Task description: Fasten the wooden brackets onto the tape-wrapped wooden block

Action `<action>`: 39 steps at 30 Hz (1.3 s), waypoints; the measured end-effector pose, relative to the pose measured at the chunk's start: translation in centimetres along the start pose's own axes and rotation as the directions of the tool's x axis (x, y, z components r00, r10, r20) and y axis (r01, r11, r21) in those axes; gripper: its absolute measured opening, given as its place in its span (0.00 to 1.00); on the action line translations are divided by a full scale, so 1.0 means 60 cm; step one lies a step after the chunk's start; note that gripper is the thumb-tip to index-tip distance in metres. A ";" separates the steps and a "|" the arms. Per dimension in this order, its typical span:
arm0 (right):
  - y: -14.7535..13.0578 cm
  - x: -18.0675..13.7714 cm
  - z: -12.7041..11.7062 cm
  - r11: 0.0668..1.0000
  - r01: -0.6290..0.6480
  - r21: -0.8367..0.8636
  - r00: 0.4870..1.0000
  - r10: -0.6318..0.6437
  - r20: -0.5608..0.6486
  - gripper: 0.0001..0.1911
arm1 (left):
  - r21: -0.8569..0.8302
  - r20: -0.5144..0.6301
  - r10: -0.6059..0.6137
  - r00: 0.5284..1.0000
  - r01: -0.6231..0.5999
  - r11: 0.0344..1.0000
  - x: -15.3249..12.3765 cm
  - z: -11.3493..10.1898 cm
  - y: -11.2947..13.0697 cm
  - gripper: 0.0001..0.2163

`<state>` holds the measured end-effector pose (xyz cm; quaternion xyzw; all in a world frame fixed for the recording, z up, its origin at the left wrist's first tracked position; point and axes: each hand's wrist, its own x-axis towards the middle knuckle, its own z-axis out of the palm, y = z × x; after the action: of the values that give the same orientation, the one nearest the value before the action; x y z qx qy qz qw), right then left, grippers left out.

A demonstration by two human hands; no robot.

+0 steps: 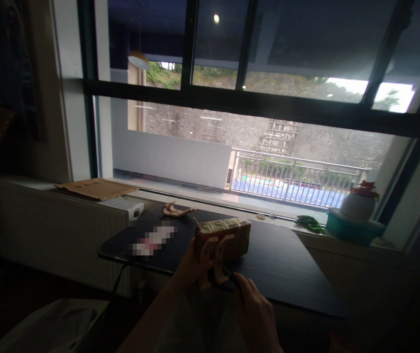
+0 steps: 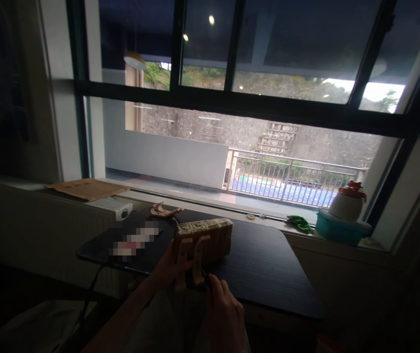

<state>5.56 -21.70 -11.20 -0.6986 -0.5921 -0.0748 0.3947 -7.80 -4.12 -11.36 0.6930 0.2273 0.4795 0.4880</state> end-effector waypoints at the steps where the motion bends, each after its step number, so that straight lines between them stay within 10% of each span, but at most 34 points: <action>1: 0.000 0.001 0.000 0.999 -0.036 0.037 0.999 0.035 0.011 0.17 | -0.006 0.002 -0.001 1.000 0.001 1.000 0.000 0.000 0.000 0.32; 8: -0.004 0.001 0.001 0.968 -0.220 0.122 0.973 0.209 0.100 0.17 | 0.002 -0.013 0.001 1.000 -0.001 1.000 0.000 0.001 0.001 0.31; 18: -0.007 0.001 -0.006 0.997 -0.045 -0.057 0.997 0.049 0.064 0.19 | -0.015 0.012 0.022 1.000 -0.022 1.000 0.000 0.000 0.000 0.33; 28: -0.010 0.001 -0.008 0.940 -0.295 0.174 0.950 0.270 0.157 0.17 | -0.014 -0.001 0.006 1.000 -0.006 1.000 0.000 0.000 -0.001 0.34; 39: -0.004 -0.002 -0.010 0.999 0.041 -0.012 0.997 -0.042 -0.065 0.17 | -0.014 0.020 0.013 1.000 -0.013 1.000 0.001 -0.001 -0.002 0.32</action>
<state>5.56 -22.17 -10.75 -0.6854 -0.5928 -0.1092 0.4085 -7.80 -3.97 -11.44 0.6958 0.2144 0.4773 0.4920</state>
